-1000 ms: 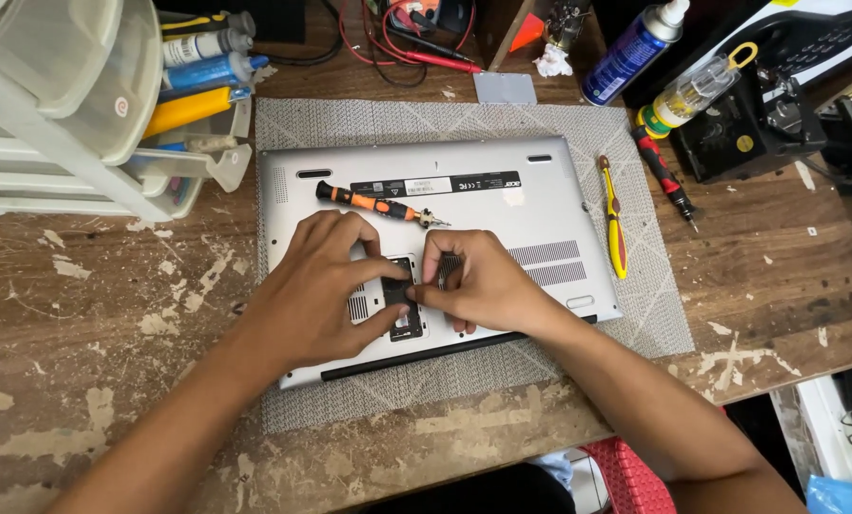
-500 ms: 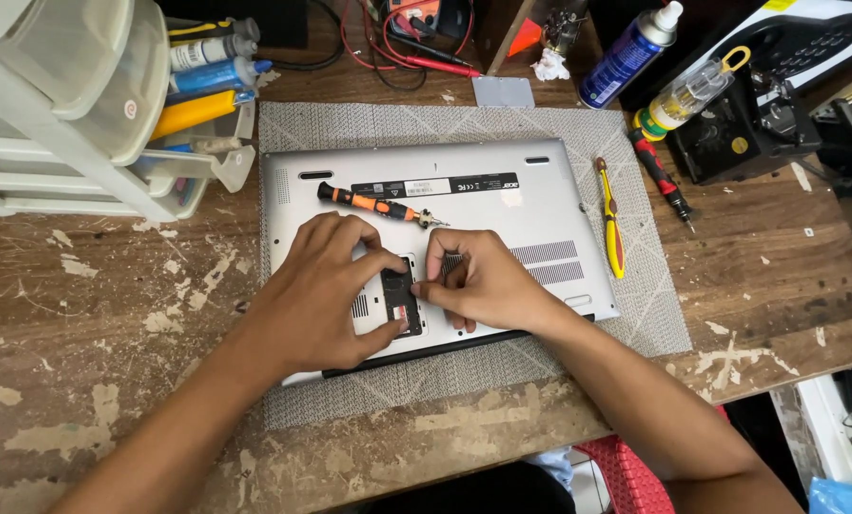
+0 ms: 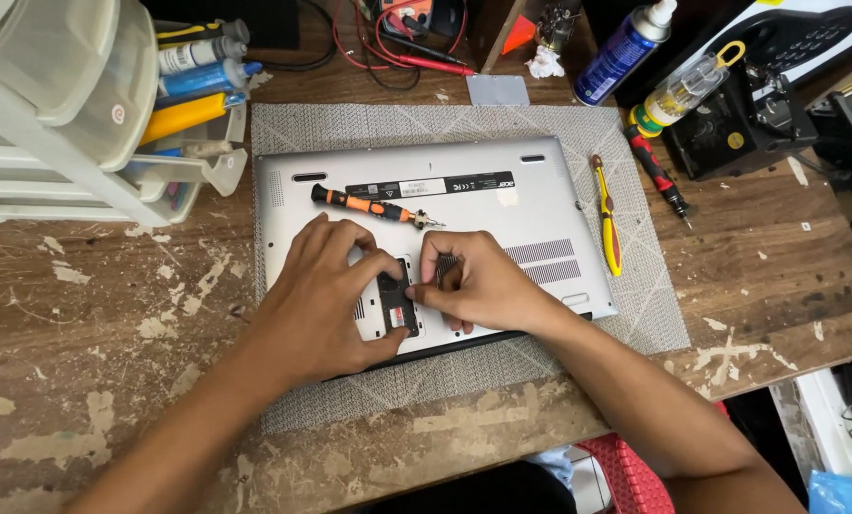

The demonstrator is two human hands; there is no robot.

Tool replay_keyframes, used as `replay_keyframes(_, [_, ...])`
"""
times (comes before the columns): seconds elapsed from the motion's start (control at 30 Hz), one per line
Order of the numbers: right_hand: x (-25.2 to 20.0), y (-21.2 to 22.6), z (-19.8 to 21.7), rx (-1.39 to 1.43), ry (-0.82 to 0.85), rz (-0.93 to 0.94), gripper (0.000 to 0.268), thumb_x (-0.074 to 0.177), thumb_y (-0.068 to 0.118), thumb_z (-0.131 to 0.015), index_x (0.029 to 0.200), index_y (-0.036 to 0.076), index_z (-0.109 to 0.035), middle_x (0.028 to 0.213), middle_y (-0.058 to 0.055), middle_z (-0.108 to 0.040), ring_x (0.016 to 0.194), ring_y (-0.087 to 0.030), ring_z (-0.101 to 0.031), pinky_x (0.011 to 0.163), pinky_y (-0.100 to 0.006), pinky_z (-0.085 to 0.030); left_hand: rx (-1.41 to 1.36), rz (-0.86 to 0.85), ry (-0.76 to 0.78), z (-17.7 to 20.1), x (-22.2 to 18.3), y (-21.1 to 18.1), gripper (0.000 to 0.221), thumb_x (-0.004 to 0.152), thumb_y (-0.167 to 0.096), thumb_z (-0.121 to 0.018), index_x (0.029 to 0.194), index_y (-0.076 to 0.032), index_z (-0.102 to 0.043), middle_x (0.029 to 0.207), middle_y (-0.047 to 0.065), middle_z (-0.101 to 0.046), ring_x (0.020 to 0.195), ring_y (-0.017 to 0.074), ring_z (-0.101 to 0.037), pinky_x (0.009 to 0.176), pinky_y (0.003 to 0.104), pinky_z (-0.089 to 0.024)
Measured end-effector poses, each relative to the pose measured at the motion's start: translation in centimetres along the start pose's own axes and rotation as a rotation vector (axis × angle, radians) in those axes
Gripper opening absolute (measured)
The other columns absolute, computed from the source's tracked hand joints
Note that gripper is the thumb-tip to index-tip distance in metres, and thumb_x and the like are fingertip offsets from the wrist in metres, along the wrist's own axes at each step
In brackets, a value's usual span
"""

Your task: Inspecting and manipulating internal laptop components, specifically a RAM module, using hands and a small tool on a repair bench.

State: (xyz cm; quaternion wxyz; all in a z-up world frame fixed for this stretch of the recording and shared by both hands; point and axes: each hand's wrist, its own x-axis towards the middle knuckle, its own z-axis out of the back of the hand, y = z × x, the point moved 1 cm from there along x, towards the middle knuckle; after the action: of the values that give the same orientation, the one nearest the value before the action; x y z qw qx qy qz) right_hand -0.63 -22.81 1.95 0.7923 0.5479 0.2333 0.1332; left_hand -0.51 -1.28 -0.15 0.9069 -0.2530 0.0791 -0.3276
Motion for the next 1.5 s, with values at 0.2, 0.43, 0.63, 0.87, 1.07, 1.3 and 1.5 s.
replay_keyframes(0.2, [0.0,-0.1,-0.1,-0.002,-0.005,-0.012,0.02,0.091,-0.001,-0.073,0.082,0.006,-0.057,0.053,-0.007,-0.062,0.036,-0.013,-0.059,0.03,-0.02,-0.046,-0.052,-0.042,-0.047,0.0,-0.2,-0.3,0.057,0.068,-0.044,-0.092,0.111,-0.017,-0.065,0.117,0.01,-0.048,0.135,0.0443,-0.041,0.124,0.067,-0.018])
replay_keyframes(0.43, [0.0,-0.4,-0.1,-0.009,-0.005,0.013,0.019,0.091,-0.001,-0.073,0.083,0.006,-0.057,0.055,-0.008,-0.063,0.036,-0.014,-0.06,0.029,-0.02,-0.047,-0.051,-0.079,-0.093,0.0,-0.2,-0.3,0.054,0.066,-0.044,-0.093,0.106,-0.017,-0.068,0.118,0.007,-0.05,0.129,0.0381,-0.046,0.125,0.063,-0.022])
replay_keyframes(0.63, [-0.1,-0.5,-0.1,0.0,0.021,0.057,0.018,0.093,-0.003,-0.071,0.084,0.005,-0.058,0.054,-0.008,-0.064,0.036,-0.013,-0.057,0.03,-0.019,-0.045,-0.021,-0.099,-0.099,0.0,0.0,-0.5,0.056,0.072,-0.047,-0.087,0.116,-0.018,-0.067,0.12,0.01,-0.051,0.128,0.037,-0.047,0.124,0.062,-0.017])
replay_keyframes(0.87, [-0.8,-0.4,0.4,0.093,0.049,0.096,0.02,0.093,-0.006,-0.07,0.082,0.003,-0.057,0.059,-0.01,-0.064,0.044,-0.014,-0.062,0.038,-0.02,-0.053,-0.135,-0.144,-0.215,0.2,0.0,-0.8,0.046,0.078,-0.036,-0.082,0.117,-0.017,-0.065,0.117,0.011,-0.053,0.122,0.035,-0.047,0.11,0.055,-0.033])
replay_keyframes(1.07, [-1.7,-0.3,2.6,-0.071,0.081,0.19,0.009,0.083,-0.005,-0.072,0.085,-0.005,-0.062,0.068,-0.018,-0.064,0.051,-0.021,-0.067,0.039,-0.029,-0.057,-0.198,-0.182,-0.344,-1.9,2.6,-2.2,0.025,0.083,-0.02,-0.076,0.106,-0.014,-0.069,0.102,0.006,-0.062,0.108,0.0323,-0.064,0.106,0.058,-0.041])
replay_keyframes(1.3, [-3.3,-1.7,8.0,-0.471,0.135,0.059,0.015,0.083,0.007,-0.068,0.088,-0.007,-0.069,0.07,-0.024,-0.068,0.062,-0.034,-0.07,0.053,-0.043,-0.055,-0.064,-0.224,-0.29,-5.1,8.7,-5.7,0.012,0.088,-0.026,-0.07,0.086,-0.016,-0.062,0.09,-0.002,-0.059,0.092,0.0254,-0.066,0.096,0.051,-0.045])
replay_keyframes(1.5, [-5.1,-0.9,12.2,-0.822,-0.131,-0.255,0.018,0.082,0.015,-0.07,0.096,0.004,-0.07,0.088,-0.019,-0.075,0.087,-0.043,-0.074,0.074,-0.056,-0.058,0.053,-0.259,-0.229,-5.7,13.6,-10.8,0.008,0.089,-0.018,-0.062,0.088,-0.011,-0.067,0.095,0.005,-0.062,0.09,0.0288,-0.066,0.095,0.048,-0.045])
